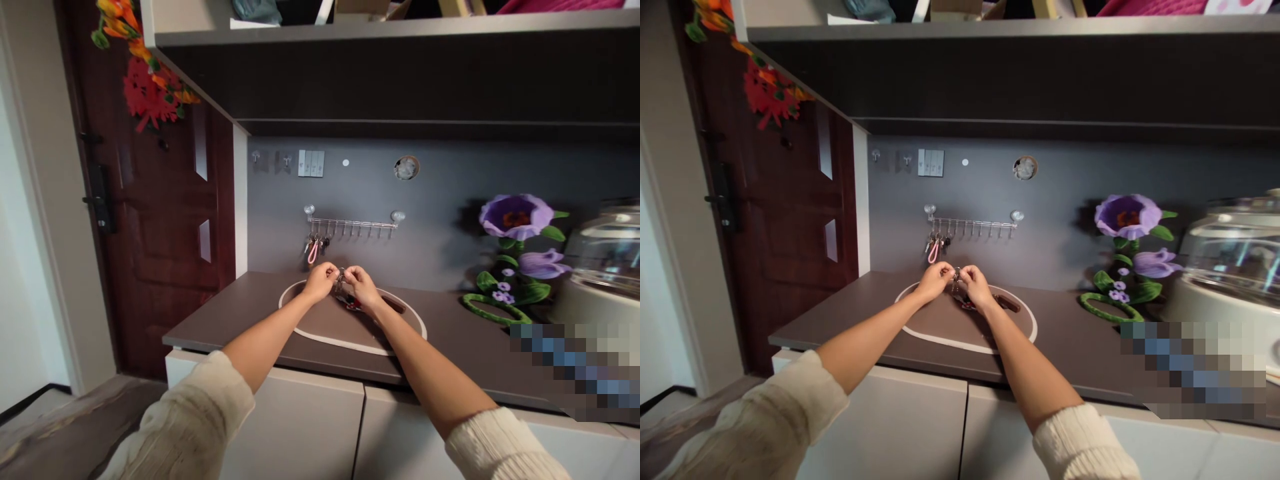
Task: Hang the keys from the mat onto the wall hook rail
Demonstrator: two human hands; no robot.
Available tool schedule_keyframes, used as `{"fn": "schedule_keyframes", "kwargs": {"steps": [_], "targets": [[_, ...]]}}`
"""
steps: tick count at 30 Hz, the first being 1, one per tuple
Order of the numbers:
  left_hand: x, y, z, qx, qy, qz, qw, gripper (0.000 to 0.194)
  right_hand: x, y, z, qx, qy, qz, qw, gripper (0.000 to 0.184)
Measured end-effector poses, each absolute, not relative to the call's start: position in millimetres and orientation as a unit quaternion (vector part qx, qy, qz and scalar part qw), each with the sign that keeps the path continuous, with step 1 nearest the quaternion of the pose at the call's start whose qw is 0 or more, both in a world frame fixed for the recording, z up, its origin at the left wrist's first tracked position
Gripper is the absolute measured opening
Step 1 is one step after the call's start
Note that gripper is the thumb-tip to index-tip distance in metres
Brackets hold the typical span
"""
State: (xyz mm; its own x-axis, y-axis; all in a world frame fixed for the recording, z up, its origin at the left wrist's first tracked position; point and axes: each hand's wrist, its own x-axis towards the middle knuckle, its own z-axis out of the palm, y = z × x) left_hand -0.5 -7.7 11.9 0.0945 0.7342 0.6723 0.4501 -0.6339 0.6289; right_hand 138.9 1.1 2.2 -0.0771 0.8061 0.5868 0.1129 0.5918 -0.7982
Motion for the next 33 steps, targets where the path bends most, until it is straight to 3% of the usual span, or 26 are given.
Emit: {"fn": "schedule_keyframes", "kwargs": {"steps": [7,16,33], "targets": [[0,1,32,0.729,0.442,0.521,0.046,0.020,139,4,24,-0.355,-0.651,0.291,0.605,0.027],[-15,12,3,0.707,0.524,0.475,-0.018,0.023,129,29,60,-0.370,-0.604,0.310,0.635,0.027],[-16,12,-3,0.709,0.566,0.414,-0.068,0.030,75,60,96,-0.385,-0.411,0.444,0.697,0.018]]}}
